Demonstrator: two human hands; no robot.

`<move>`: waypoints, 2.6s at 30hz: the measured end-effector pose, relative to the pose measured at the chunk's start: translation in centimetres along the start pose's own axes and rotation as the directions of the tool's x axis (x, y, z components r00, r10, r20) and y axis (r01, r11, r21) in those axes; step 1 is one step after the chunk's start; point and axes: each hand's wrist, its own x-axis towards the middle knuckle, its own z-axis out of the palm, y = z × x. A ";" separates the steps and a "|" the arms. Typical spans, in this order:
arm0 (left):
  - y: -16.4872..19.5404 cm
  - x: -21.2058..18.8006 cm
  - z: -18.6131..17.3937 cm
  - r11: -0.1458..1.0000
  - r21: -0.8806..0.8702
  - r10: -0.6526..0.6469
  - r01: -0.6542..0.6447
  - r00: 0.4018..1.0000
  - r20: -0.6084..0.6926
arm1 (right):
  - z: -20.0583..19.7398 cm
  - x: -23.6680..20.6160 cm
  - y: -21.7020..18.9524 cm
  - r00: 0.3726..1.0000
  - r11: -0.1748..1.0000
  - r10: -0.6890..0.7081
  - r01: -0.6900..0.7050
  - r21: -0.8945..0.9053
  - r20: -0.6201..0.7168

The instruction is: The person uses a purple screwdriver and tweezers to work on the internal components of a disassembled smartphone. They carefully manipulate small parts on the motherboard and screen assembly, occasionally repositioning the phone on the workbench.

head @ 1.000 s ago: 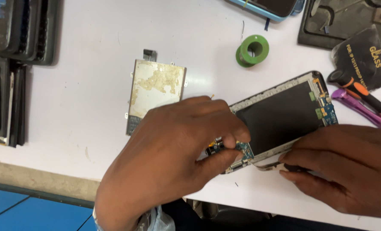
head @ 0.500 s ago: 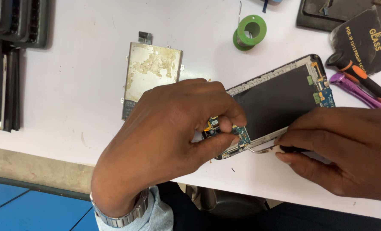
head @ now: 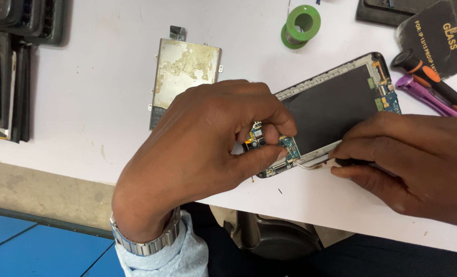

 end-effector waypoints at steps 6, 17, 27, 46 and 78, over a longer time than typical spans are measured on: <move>-0.2 0.1 0.1 1.000 0.010 -0.006 0.006 1.000 0.001 | 0.1 0.0 0.1 0.999 0.999 0.031 -0.032 0.023 0.009; -0.3 0.0 0.0 1.000 0.013 0.019 -0.019 1.000 0.006 | -0.2 0.4 -0.4 0.999 0.999 -0.027 0.027 0.024 -0.024; -0.4 0.1 0.0 1.000 0.020 0.018 -0.019 1.000 0.014 | -0.3 0.6 -0.5 1.000 0.999 -0.019 0.020 0.034 -0.011; -0.3 0.1 0.0 0.999 0.031 0.011 -0.012 1.000 0.005 | -0.2 0.9 -1.2 0.994 0.999 -0.052 0.053 0.005 -0.092; -0.4 0.1 -0.1 1.000 0.027 0.013 -0.013 1.000 0.012 | 0.1 0.5 -1.7 0.988 0.998 -0.060 0.062 0.008 -0.142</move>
